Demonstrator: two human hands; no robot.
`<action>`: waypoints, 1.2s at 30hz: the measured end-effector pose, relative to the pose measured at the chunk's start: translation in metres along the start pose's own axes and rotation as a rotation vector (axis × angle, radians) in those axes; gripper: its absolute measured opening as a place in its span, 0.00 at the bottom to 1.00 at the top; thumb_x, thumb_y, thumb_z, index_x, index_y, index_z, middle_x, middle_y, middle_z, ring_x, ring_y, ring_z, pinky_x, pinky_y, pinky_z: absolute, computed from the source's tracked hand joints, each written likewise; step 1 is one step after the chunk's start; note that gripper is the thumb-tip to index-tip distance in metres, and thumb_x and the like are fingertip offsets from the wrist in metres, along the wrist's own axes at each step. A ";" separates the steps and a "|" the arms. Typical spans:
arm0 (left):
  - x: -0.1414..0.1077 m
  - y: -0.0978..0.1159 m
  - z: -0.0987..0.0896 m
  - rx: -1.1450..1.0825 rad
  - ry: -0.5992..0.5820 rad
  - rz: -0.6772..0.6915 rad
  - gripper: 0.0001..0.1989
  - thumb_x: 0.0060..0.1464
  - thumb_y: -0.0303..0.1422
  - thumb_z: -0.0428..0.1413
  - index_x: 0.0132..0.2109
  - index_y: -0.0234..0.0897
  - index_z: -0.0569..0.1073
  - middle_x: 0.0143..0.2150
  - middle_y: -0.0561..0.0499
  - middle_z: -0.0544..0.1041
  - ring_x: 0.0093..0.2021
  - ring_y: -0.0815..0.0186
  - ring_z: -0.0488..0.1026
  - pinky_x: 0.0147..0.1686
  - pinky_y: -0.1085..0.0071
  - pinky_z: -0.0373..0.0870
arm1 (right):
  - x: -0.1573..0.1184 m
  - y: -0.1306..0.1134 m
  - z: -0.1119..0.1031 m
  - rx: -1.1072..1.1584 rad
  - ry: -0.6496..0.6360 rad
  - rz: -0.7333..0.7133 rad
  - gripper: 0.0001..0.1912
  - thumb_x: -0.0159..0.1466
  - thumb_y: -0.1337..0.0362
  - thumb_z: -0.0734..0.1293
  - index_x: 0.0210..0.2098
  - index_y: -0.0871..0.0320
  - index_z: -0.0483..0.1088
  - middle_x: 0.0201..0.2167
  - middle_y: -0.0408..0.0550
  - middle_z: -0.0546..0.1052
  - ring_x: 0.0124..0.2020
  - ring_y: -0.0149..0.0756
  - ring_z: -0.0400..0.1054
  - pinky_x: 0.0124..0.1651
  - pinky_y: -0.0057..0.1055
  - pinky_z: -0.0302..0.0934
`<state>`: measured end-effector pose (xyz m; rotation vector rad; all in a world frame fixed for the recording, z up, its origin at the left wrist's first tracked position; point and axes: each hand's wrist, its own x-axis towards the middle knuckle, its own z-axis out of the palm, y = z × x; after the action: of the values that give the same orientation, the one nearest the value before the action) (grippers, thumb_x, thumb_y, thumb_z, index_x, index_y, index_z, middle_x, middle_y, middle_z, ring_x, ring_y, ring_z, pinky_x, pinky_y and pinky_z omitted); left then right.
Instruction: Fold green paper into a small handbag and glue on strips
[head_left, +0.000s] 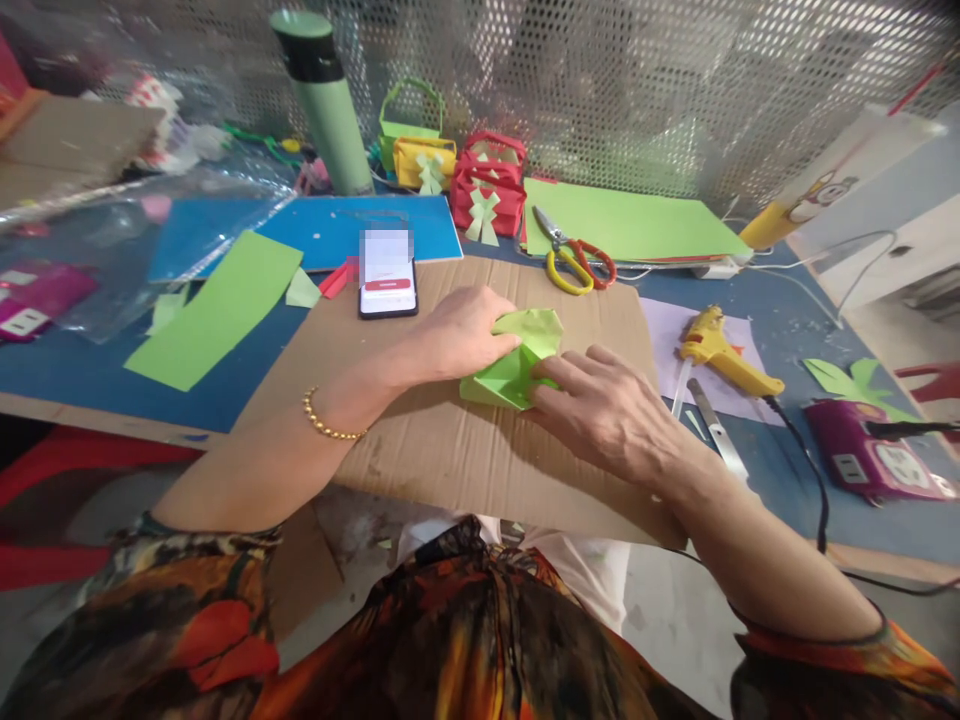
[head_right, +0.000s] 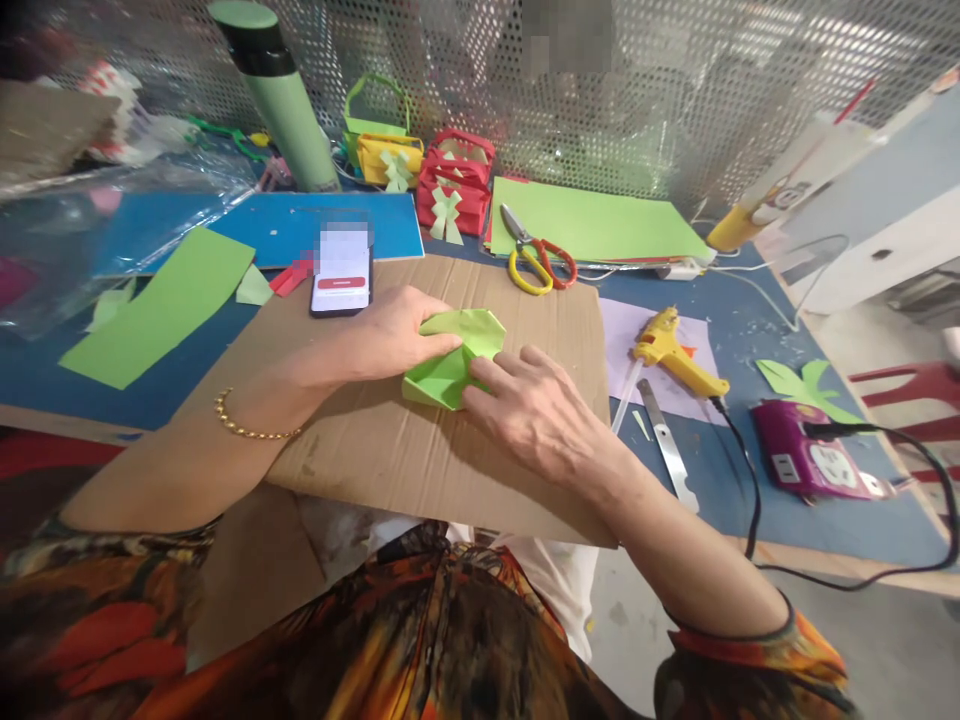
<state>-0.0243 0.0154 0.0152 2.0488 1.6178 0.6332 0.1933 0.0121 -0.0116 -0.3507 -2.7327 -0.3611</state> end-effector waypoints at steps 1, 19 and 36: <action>0.000 0.000 0.000 -0.003 0.006 0.010 0.18 0.51 0.26 0.58 0.19 0.38 0.61 0.20 0.57 0.62 0.24 0.70 0.56 0.28 0.67 0.49 | 0.000 0.002 0.001 0.007 0.011 0.002 0.16 0.77 0.67 0.61 0.32 0.57 0.71 0.33 0.49 0.76 0.30 0.36 0.59 0.35 0.36 0.49; 0.000 -0.008 0.006 -0.035 0.009 0.046 0.16 0.55 0.29 0.61 0.21 0.37 0.66 0.19 0.57 0.65 0.23 0.70 0.60 0.26 0.68 0.50 | 0.007 0.015 0.019 0.097 0.045 0.187 0.11 0.77 0.63 0.60 0.43 0.57 0.73 0.31 0.46 0.76 0.30 0.36 0.64 0.37 0.37 0.49; -0.005 -0.012 0.004 0.031 0.057 0.040 0.13 0.56 0.33 0.57 0.24 0.38 0.68 0.22 0.54 0.70 0.25 0.68 0.65 0.25 0.70 0.52 | -0.009 0.028 0.011 0.492 0.159 0.406 0.04 0.70 0.68 0.67 0.42 0.57 0.76 0.34 0.43 0.72 0.28 0.28 0.63 0.32 0.27 0.58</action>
<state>-0.0321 0.0132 0.0038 2.1077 1.6311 0.6905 0.2061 0.0395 -0.0191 -0.6810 -2.4074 0.3682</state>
